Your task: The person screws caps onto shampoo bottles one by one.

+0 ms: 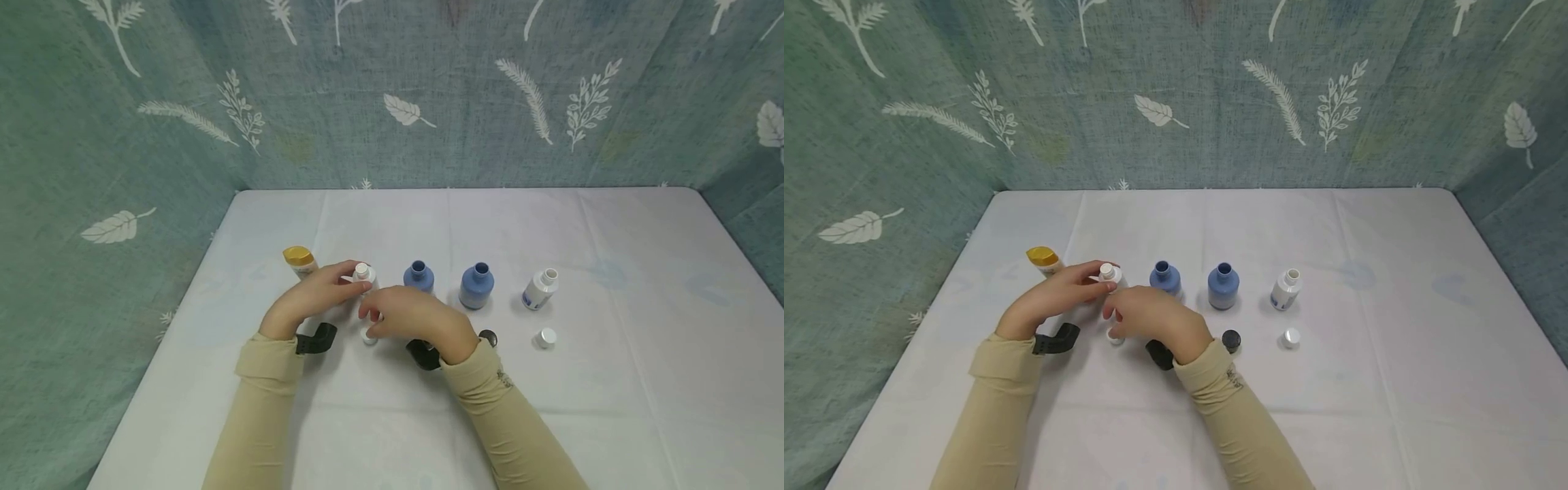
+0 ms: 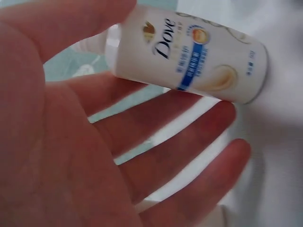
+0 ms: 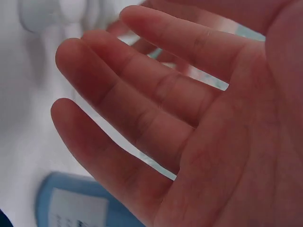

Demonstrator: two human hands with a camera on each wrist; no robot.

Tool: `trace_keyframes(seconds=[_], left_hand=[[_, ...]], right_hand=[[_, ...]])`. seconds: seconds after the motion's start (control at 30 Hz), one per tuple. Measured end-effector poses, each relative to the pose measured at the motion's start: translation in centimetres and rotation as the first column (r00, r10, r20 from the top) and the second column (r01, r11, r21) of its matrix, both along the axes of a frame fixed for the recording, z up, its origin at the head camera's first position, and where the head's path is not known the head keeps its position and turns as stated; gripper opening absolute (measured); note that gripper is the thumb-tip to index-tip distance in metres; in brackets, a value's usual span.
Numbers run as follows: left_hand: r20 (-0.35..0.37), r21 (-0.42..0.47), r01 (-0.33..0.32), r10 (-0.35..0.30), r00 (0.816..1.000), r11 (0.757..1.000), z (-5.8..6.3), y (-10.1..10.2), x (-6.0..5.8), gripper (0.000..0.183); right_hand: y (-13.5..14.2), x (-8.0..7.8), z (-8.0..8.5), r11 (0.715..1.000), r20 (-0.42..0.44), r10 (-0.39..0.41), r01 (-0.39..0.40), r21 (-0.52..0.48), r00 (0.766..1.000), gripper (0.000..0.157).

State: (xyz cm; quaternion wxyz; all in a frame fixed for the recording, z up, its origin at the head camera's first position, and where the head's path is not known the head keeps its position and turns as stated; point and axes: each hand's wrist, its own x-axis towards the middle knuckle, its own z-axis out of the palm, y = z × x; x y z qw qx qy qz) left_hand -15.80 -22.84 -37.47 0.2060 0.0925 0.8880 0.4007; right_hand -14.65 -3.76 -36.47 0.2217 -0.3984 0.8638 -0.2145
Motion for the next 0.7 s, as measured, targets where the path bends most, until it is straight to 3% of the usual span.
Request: trace_keyframes(seconds=[0.2, 0.43, 0.7], left_hand=[[-0.035, 0.059, 0.008, -0.006, 0.999, 0.998, -1.1, -0.3, -0.5, 0.039], [-0.051, 0.081, 0.031, -0.027, 0.998, 0.996, -1.4, -0.2, -0.7, 0.048], [-0.068, 0.177, 0.071, -0.06, 0.996, 0.982, -2.0, -0.3, -0.8, 0.048]], right_hand=[[-1.0, 0.2, -1.2, 0.999, -0.035, 0.019, -0.017, 0.049, 0.999, 0.031], [-1.4, 0.2, -1.8, 0.995, -0.097, 0.045, -0.036, 0.091, 0.994, 0.025], [-1.3, 0.0, -2.0, 0.997, -0.191, 0.065, -0.055, 0.06, 0.979, 0.023]])
